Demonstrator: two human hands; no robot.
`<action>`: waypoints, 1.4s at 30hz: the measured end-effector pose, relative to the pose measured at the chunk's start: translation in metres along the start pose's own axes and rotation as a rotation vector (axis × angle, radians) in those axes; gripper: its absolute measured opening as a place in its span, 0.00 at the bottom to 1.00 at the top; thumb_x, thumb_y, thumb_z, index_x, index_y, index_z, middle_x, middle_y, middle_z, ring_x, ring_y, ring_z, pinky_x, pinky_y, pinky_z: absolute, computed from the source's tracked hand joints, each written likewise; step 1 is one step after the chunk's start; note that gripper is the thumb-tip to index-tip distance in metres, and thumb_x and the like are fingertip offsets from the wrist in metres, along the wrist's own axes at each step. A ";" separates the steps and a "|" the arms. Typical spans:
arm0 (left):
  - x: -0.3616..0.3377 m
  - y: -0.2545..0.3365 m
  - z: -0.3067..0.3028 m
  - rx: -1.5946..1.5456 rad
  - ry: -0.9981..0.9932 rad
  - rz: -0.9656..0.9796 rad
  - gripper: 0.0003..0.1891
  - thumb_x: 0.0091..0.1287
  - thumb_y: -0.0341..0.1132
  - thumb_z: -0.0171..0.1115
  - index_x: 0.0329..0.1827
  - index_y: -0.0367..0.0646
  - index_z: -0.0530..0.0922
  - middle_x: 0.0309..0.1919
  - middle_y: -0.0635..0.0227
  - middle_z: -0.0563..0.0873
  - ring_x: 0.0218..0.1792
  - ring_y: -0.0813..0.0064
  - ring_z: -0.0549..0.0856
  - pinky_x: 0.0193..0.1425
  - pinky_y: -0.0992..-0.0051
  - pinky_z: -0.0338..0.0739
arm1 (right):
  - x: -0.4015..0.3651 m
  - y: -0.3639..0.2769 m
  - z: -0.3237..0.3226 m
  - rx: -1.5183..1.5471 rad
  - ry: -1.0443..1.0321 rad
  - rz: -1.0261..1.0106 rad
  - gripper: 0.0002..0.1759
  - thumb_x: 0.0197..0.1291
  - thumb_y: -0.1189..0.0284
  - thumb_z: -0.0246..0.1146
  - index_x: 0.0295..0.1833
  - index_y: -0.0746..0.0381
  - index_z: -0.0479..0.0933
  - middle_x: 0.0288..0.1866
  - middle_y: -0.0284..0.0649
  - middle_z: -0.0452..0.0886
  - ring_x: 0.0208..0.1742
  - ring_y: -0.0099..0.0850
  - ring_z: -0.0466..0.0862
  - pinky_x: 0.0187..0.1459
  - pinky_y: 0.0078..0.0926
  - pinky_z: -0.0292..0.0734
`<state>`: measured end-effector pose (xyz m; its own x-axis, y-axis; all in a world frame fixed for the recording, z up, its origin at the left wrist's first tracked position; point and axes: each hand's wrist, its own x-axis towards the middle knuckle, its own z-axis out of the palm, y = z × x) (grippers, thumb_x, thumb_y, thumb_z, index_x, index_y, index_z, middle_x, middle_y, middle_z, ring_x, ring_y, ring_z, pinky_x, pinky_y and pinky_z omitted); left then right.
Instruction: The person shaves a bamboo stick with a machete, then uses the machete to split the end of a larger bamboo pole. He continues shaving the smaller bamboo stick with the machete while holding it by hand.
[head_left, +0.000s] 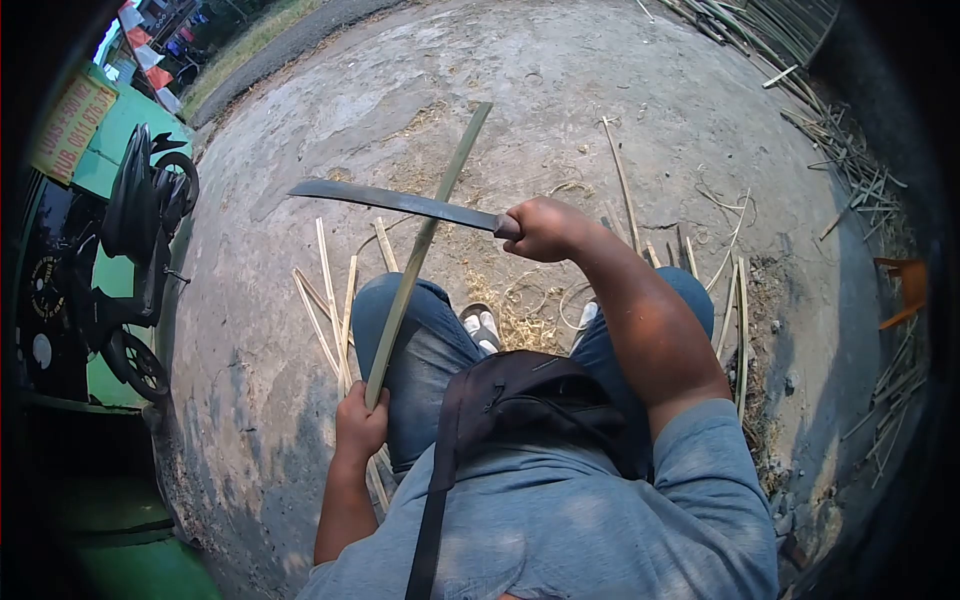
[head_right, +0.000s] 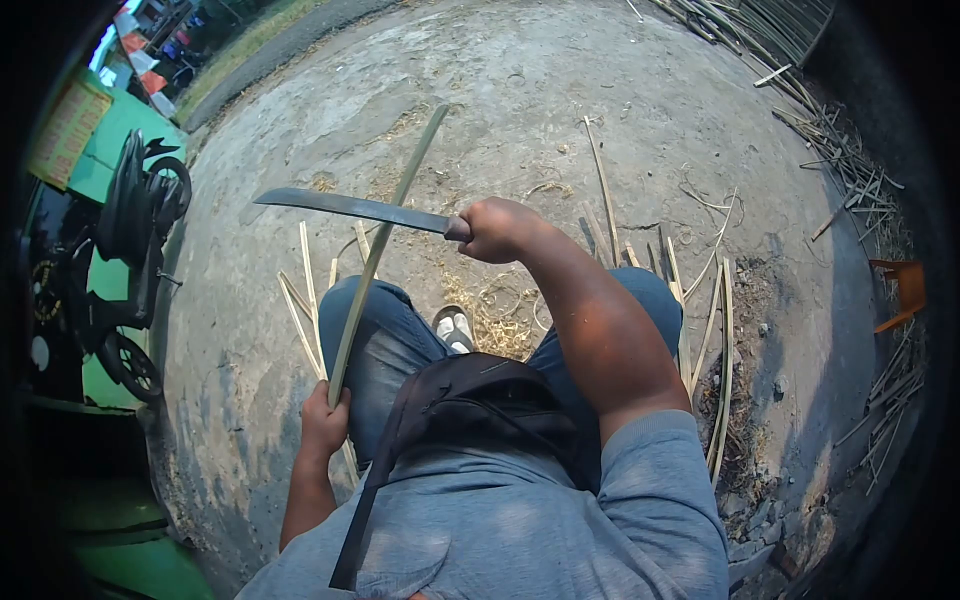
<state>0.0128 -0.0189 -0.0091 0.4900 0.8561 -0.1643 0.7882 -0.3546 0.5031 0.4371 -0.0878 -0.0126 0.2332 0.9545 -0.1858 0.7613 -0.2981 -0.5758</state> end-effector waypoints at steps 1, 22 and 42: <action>0.000 0.000 0.000 0.001 -0.003 -0.006 0.14 0.73 0.40 0.67 0.38 0.36 0.77 0.28 0.46 0.85 0.32 0.43 0.87 0.38 0.54 0.79 | 0.000 -0.001 0.000 -0.003 0.003 -0.002 0.14 0.62 0.59 0.73 0.47 0.54 0.88 0.44 0.45 0.91 0.50 0.45 0.90 0.53 0.43 0.84; 0.001 -0.001 0.000 -0.024 -0.022 -0.039 0.14 0.74 0.39 0.67 0.40 0.35 0.78 0.28 0.46 0.86 0.33 0.43 0.88 0.39 0.55 0.79 | -0.006 -0.019 0.002 -0.095 -0.005 -0.010 0.15 0.63 0.56 0.73 0.51 0.49 0.89 0.45 0.42 0.91 0.50 0.44 0.90 0.52 0.43 0.85; 0.000 0.002 -0.002 -0.010 -0.010 -0.015 0.14 0.73 0.41 0.66 0.40 0.36 0.78 0.30 0.43 0.86 0.37 0.38 0.87 0.41 0.51 0.79 | -0.011 -0.011 -0.010 -0.077 0.073 -0.011 0.15 0.63 0.55 0.73 0.48 0.51 0.88 0.43 0.44 0.91 0.48 0.47 0.90 0.50 0.46 0.84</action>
<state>0.0131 -0.0190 -0.0061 0.4816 0.8575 -0.1808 0.7920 -0.3376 0.5086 0.4320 -0.0952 0.0038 0.2660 0.9566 -0.1191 0.8076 -0.2886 -0.5143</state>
